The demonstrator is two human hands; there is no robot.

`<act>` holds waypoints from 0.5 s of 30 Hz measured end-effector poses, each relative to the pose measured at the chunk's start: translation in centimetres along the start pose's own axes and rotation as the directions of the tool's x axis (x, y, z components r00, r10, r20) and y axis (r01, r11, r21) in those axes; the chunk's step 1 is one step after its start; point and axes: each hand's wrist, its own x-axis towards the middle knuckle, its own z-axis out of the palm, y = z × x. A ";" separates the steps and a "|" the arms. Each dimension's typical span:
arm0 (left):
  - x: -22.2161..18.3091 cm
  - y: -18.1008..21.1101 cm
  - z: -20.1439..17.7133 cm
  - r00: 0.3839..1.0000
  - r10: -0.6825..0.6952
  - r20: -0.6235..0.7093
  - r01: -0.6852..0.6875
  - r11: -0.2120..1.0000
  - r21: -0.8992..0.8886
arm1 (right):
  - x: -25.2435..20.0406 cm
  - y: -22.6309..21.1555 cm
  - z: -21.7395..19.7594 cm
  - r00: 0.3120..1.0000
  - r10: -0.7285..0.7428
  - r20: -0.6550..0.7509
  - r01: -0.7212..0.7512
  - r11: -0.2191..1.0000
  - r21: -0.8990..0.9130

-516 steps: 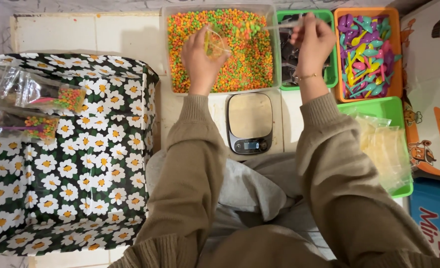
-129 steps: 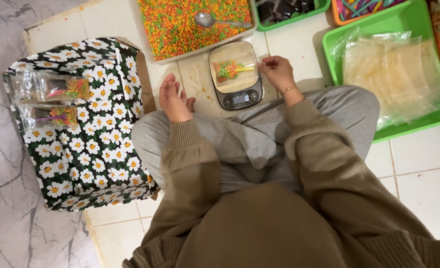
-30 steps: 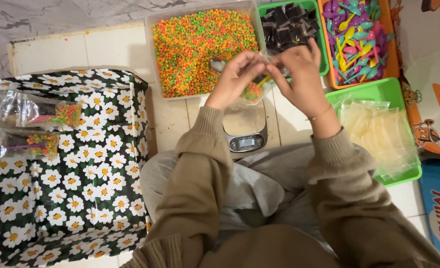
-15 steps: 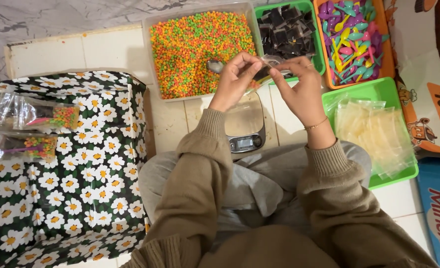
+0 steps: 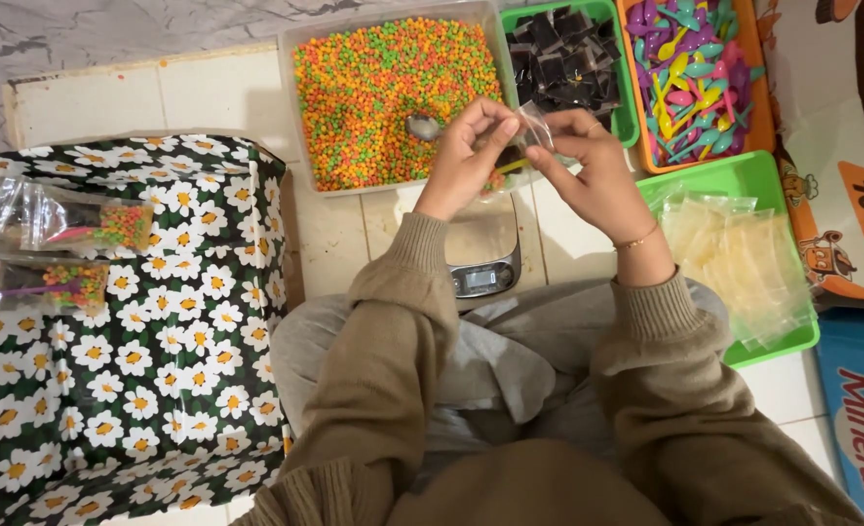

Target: The person uses a spoon and a small container to portion colorful sprinkles, chocolate pieces, and other toppings into small plastic bags, then weighs each bag on a digital scale and seals them.

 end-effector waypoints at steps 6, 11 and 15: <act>0.1 1.3 0.6 0.996 -0.037 0.086 0.045 0.994 -0.097 | -0.5 -1.5 0.3 0.985 0.015 -0.170 -0.012 1.000 0.017; -0.3 1.1 1.1 0.998 0.044 -0.049 -0.048 0.996 -0.071 | -1.2 0.5 2.2 0.913 0.157 -0.376 -0.049 0.958 0.281; -0.2 1.3 0.9 0.996 0.037 -0.076 -0.044 0.995 -0.091 | -1.1 1.7 2.4 0.911 0.194 -0.365 -0.093 0.957 0.275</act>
